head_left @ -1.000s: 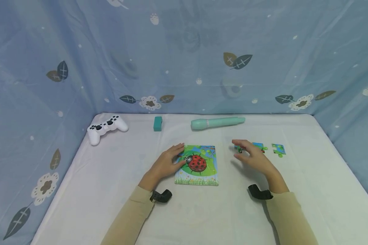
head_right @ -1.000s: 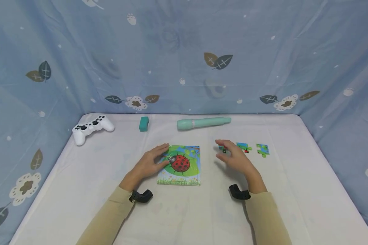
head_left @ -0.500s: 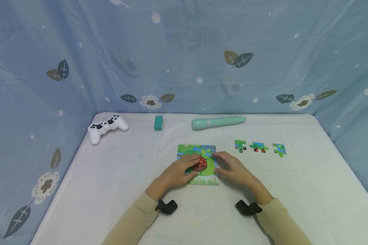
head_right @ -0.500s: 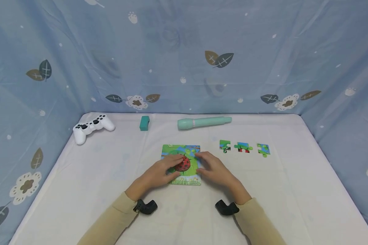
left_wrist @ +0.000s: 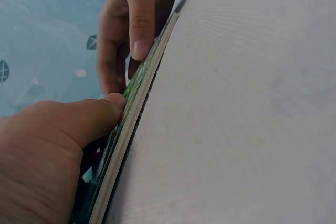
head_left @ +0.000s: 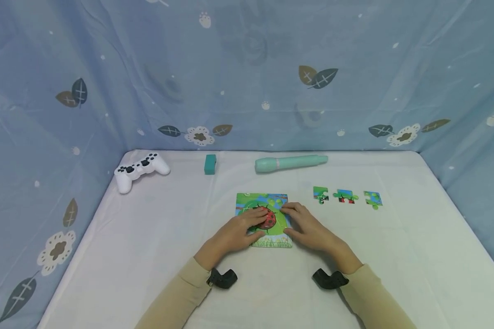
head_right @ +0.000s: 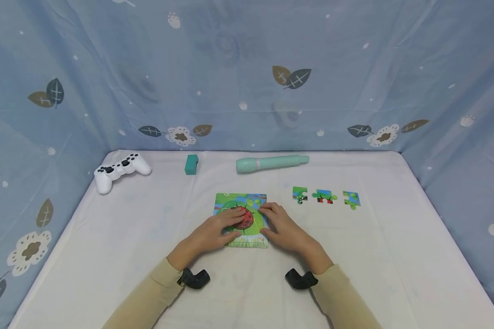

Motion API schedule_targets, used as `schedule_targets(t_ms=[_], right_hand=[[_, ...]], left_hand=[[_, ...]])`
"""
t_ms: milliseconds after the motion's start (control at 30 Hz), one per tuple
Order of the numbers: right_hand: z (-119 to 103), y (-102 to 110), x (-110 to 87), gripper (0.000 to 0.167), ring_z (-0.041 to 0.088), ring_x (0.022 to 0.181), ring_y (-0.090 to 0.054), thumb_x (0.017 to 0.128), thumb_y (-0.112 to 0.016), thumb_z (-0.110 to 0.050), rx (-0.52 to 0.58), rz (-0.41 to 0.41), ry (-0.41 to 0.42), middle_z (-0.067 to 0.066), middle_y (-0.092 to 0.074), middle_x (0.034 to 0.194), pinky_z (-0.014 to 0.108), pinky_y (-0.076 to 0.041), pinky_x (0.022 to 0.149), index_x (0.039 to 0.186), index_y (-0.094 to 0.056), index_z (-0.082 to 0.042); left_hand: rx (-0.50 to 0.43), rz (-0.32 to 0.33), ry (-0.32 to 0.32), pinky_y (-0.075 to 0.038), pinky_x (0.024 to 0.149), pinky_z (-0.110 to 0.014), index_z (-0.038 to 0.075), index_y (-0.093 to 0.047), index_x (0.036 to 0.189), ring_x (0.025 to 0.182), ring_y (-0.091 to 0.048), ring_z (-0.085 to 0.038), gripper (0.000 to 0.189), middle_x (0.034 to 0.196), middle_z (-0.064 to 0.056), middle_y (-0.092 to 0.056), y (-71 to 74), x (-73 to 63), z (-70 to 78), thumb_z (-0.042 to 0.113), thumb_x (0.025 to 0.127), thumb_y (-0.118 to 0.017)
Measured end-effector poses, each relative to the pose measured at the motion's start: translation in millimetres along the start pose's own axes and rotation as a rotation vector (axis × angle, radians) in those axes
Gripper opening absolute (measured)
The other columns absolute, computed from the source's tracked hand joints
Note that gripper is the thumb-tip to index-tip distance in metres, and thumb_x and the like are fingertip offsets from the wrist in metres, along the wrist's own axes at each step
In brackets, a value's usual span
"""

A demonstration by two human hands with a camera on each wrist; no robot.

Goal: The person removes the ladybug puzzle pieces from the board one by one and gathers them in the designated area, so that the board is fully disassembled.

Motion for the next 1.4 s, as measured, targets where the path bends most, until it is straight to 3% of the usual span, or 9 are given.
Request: schedule_targets(t_ms=[167, 500, 833, 1067, 1233, 1400], right_hand=[[0.0, -0.2, 2.4, 0.051, 0.034, 0.131, -0.039, 0.087, -0.067, -0.013, 0.028, -0.004, -0.023, 0.016, -0.043, 0.136, 0.051, -0.037, 0.108, 0.132, -0.048, 0.002], [8.5, 0.8, 8.9, 0.048, 0.03, 0.123, -0.044, 0.081, -0.074, -0.008, 0.191, 0.024, -0.147, 0.015, -0.046, 0.125, 0.049, -0.038, 0.106, 0.12, -0.047, -0.001], [6.9, 10.0, 4.7, 0.044, 0.024, 0.108, -0.055, 0.08, -0.076, -0.01, 0.113, 0.145, -0.114, 0.01, -0.056, 0.118, 0.044, -0.048, 0.093, 0.119, -0.056, -0.004], [7.9, 16.1, 3.4, 0.043, 0.025, 0.108, -0.057, 0.081, -0.076, -0.014, 0.104, 0.154, -0.117, 0.009, -0.058, 0.118, 0.045, -0.049, 0.092, 0.119, -0.06, -0.005], [21.0, 33.6, -2.7, 0.042, 0.026, 0.106, -0.057, 0.082, -0.074, -0.015, 0.121, 0.143, -0.179, 0.008, -0.059, 0.117, 0.046, -0.05, 0.09, 0.121, -0.06, -0.006], [40.9, 55.4, -20.7, 0.041, 0.03, 0.106, -0.056, 0.085, -0.072, -0.014, 0.117, 0.128, -0.245, 0.01, -0.058, 0.118, 0.048, -0.049, 0.09, 0.123, -0.059, -0.005]], left_hand=[[0.011, 0.003, -0.014, -0.041, 0.109, -0.039, 0.004, -0.053, 0.134, 0.134, -0.043, -0.025, 0.051, 0.143, -0.009, -0.048, 0.6, -0.1, 0.2, 0.032, 0.093, -0.061], [-0.01, -0.008, -0.005, -0.037, 0.111, -0.041, 0.001, -0.054, 0.132, 0.134, -0.042, -0.028, 0.051, 0.142, -0.01, -0.048, 2.2, -0.2, 2.1, 0.033, 0.092, -0.061], [-0.011, -0.023, 0.01, -0.036, 0.112, -0.04, 0.002, -0.054, 0.133, 0.135, -0.041, -0.026, 0.052, 0.143, -0.009, -0.047, 2.2, 0.4, 1.2, 0.034, 0.093, -0.06], [-0.009, -0.014, 0.015, -0.036, 0.112, -0.04, 0.002, -0.053, 0.134, 0.135, -0.041, -0.027, 0.052, 0.144, -0.009, -0.047, 1.9, -1.7, -0.1, 0.033, 0.093, -0.061], [-0.01, -0.011, 0.014, -0.034, 0.114, -0.038, 0.004, -0.052, 0.134, 0.136, -0.04, -0.025, 0.052, 0.144, -0.008, -0.047, 1.2, -1.4, -1.4, 0.034, 0.093, -0.061], [-0.006, -0.016, 0.0, -0.032, 0.115, -0.035, 0.004, -0.052, 0.135, 0.136, -0.04, -0.021, 0.052, 0.143, -0.007, -0.048, 0.6, 0.0, -1.4, 0.034, 0.092, -0.061]])
Point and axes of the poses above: each hand's wrist, its own x-axis towards the middle knuckle, its own y-axis out of the back of the hand, z = x × y, the point moved 9 cm from there along x, towards the middle knuckle
